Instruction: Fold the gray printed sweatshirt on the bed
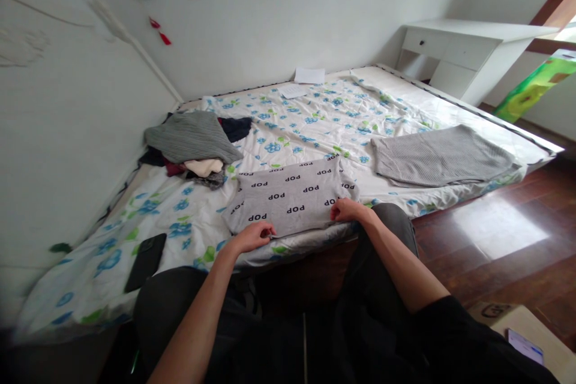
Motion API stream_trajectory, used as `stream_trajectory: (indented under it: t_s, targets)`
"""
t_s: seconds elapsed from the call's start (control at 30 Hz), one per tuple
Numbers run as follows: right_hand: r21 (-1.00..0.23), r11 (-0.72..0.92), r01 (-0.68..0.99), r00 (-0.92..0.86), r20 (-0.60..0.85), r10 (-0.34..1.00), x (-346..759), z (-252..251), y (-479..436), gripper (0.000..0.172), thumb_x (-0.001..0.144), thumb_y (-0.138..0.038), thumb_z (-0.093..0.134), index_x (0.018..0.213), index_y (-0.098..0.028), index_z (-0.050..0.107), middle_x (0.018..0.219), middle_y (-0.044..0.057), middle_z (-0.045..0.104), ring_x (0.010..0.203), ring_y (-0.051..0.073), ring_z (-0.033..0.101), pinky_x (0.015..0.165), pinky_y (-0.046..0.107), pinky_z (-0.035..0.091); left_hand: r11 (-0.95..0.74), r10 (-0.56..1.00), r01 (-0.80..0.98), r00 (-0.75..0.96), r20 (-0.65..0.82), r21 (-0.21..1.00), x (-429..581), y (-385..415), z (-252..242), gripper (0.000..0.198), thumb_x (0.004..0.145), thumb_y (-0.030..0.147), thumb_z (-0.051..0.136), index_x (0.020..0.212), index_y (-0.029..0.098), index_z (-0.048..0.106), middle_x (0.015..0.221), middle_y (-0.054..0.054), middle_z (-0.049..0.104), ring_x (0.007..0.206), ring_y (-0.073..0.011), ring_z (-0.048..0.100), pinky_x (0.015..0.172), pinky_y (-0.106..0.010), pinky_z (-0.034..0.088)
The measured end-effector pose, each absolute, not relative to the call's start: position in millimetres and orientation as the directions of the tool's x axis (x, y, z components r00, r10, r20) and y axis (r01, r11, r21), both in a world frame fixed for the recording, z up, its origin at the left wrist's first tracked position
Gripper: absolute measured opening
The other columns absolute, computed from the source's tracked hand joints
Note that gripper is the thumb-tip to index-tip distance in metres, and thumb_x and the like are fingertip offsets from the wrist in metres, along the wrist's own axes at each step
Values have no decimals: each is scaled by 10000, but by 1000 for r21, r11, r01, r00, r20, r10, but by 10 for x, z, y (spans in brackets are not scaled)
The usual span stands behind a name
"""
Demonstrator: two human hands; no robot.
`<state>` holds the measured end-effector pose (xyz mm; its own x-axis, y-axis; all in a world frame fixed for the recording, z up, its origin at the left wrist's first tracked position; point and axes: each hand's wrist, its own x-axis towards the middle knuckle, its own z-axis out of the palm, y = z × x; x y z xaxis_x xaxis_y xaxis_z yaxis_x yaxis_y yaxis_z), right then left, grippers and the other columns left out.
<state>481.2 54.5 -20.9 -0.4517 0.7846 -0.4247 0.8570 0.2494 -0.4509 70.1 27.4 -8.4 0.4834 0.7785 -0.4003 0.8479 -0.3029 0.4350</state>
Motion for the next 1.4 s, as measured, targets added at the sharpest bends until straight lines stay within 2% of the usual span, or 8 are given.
stream_trajectory:
  t_s: [0.23,0.4,0.6,0.83,0.97,1.13,1.23,1.4]
  targets:
    - [-446,239,863,-443,-436,783,4783,-264,559,312,937,-105,716,1131,-215,934,1086,69,890,1012,239,801,900,283,541,-362,777,873,476,-412,325,798,259,-109,301,866,162,690,1102,249,856,1090,-55,812,1039,-250,736,903,-314,496]
    - [-465,279,840,-486,-417,768,4756,-285,554,208,1000,-234,758,1133,-199,914,1074,84,876,993,250,792,873,291,532,-380,755,871,486,-440,311,814,239,-81,316,861,156,698,1138,235,828,1132,-66,809,1076,-259,742,912,-314,508]
    - [-402,460,792,-594,-329,734,4621,-293,490,511,818,-312,979,1296,-203,835,1320,123,807,1210,316,752,1027,331,551,-387,786,906,421,-452,172,773,174,-68,567,806,21,621,1309,260,726,1300,-72,779,1253,-265,718,1058,-327,519]
    - [-397,483,781,-605,-289,742,4537,-269,433,447,924,-369,945,1291,-155,805,1318,155,781,1258,323,744,1106,346,542,-323,873,946,288,-392,-24,939,13,-40,531,893,53,617,1379,258,677,1414,-127,734,1365,-331,679,1053,-401,556]
    - [-378,488,787,-588,-221,778,4381,-297,356,535,945,-412,949,1387,-166,777,1367,161,754,1263,328,743,1084,355,556,-306,888,952,292,-355,19,971,9,-70,459,896,111,692,1334,248,692,1406,-156,731,1333,-364,691,1042,-429,552]
    - [-334,502,798,-574,-166,802,4172,-321,318,560,978,-421,928,1455,-187,753,1396,160,730,1261,334,751,1078,370,572,-188,921,972,224,-319,140,890,158,-107,246,996,189,650,1208,277,740,1277,-107,815,1195,-308,754,1016,-390,535]
    - [-321,489,811,-558,-175,811,4102,-306,319,652,951,-506,954,1495,-221,734,1413,154,725,1247,349,761,1087,393,577,-123,932,978,172,-319,167,833,250,-88,264,1022,256,646,1257,278,765,1238,-91,850,1190,-301,771,1007,-366,538]
    - [-227,453,862,-496,-195,846,3979,-310,245,497,998,-243,837,1479,-213,714,1415,170,729,1293,352,744,1071,387,580,-81,956,974,136,-262,211,779,296,-60,341,1061,288,588,1350,259,767,1244,-99,863,1200,-303,777,1010,-364,545]
